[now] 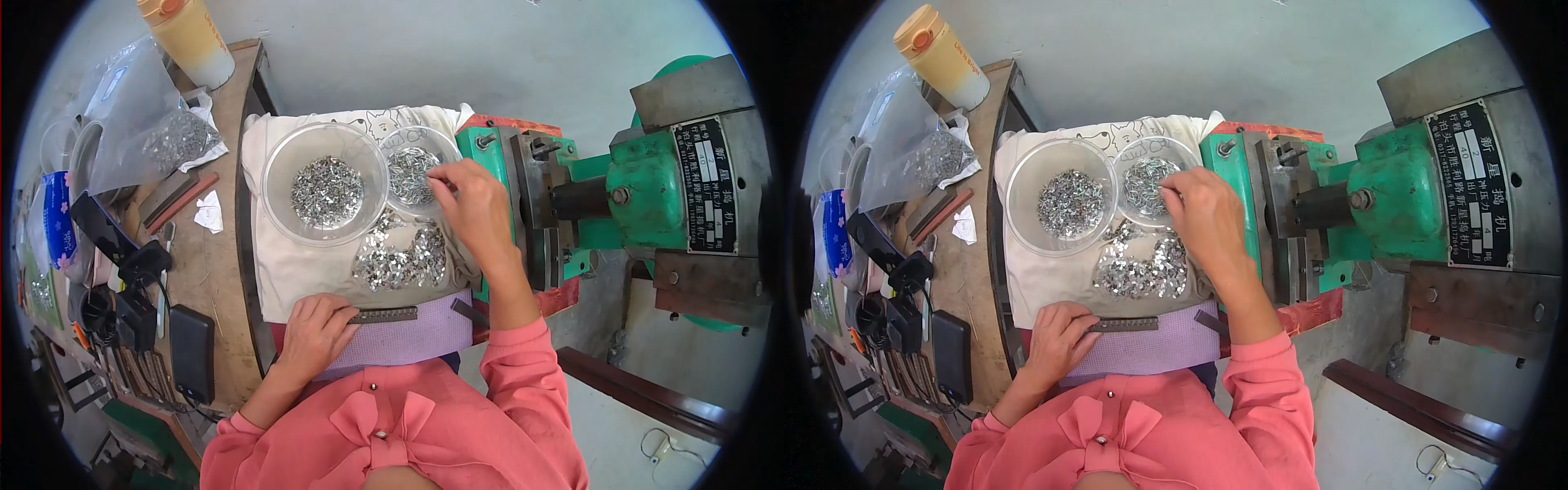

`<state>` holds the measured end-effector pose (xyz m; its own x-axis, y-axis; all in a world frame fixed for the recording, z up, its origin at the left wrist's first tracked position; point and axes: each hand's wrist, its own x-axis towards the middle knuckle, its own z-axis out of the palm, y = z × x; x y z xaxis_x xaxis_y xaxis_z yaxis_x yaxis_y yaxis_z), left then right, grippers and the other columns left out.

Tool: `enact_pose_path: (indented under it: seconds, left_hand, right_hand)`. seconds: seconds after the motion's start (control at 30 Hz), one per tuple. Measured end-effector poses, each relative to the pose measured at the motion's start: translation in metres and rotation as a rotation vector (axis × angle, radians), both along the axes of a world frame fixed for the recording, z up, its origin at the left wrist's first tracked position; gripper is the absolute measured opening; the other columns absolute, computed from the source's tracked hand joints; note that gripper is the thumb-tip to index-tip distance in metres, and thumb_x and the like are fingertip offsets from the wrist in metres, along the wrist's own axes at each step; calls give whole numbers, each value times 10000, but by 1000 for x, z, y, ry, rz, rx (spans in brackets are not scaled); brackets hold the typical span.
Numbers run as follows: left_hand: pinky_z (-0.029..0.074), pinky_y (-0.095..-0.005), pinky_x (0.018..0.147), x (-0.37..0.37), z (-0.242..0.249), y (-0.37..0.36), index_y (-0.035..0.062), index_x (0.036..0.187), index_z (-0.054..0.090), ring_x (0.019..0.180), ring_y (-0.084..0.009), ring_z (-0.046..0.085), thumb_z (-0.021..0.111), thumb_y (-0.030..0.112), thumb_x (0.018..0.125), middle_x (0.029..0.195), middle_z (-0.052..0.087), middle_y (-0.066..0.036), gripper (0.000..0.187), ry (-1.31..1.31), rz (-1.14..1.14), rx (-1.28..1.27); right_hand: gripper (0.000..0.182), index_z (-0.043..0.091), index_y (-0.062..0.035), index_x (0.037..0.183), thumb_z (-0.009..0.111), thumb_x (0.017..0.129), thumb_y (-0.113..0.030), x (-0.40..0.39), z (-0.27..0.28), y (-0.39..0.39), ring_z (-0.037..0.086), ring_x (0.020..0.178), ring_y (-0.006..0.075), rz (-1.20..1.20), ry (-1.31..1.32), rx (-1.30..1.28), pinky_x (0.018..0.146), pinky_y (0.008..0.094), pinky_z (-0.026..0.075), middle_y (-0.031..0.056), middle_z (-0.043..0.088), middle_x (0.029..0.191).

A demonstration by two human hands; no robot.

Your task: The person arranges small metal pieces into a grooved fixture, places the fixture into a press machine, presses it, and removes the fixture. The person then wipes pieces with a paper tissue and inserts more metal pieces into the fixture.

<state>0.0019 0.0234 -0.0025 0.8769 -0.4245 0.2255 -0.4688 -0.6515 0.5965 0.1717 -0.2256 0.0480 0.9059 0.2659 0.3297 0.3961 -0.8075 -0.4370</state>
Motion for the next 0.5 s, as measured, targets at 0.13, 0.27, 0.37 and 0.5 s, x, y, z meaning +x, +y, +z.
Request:
enact_pose_path:
  seconds: [0.13, 0.27, 0.37, 0.5]
  left_hand:
    - [468, -411, 851, -3, -1, 2, 36, 1035, 674, 1006, -300, 598, 805, 114, 736, 1065, 626, -89, 336, 83, 87, -93]
    - [481, -428, 859, -8, -8, 5, 21, 999, 699, 1004, -332, 594, 814, 97, 724, 1079, 634, -119, 307, 101, 135, -156]
    - [480, -425, 866, -10, -11, 4, 29, 979, 720, 1011, -327, 593, 811, 93, 730, 1088, 637, -111, 273, 113, 167, -185]
    - [466, -408, 863, -11, -10, 2, 44, 972, 729, 1011, -304, 593, 803, 91, 741, 1082, 639, -86, 247, 101, 179, -178]
  right_hand:
    - [84, 741, -46, 898, 725, 826, -89, 14, -11, 12, 677, 853, 333, 6, 63, -61, 766, 432, 542, 138, 680, 853]
    - [93, 728, -27, 866, 668, 812, -73, 41, -27, 21, 684, 843, 389, 71, 21, -171, 744, 477, 552, 198, 676, 855]
    - [154, 763, -60, 960, 723, 823, -118, 52, -36, 25, 693, 876, 380, 56, 64, -278, 770, 458, 561, 192, 716, 938]
    - [145, 763, -56, 942, 712, 831, -136, 53, -35, 28, 697, 846, 386, 55, 67, -314, 754, 464, 564, 187, 725, 912]
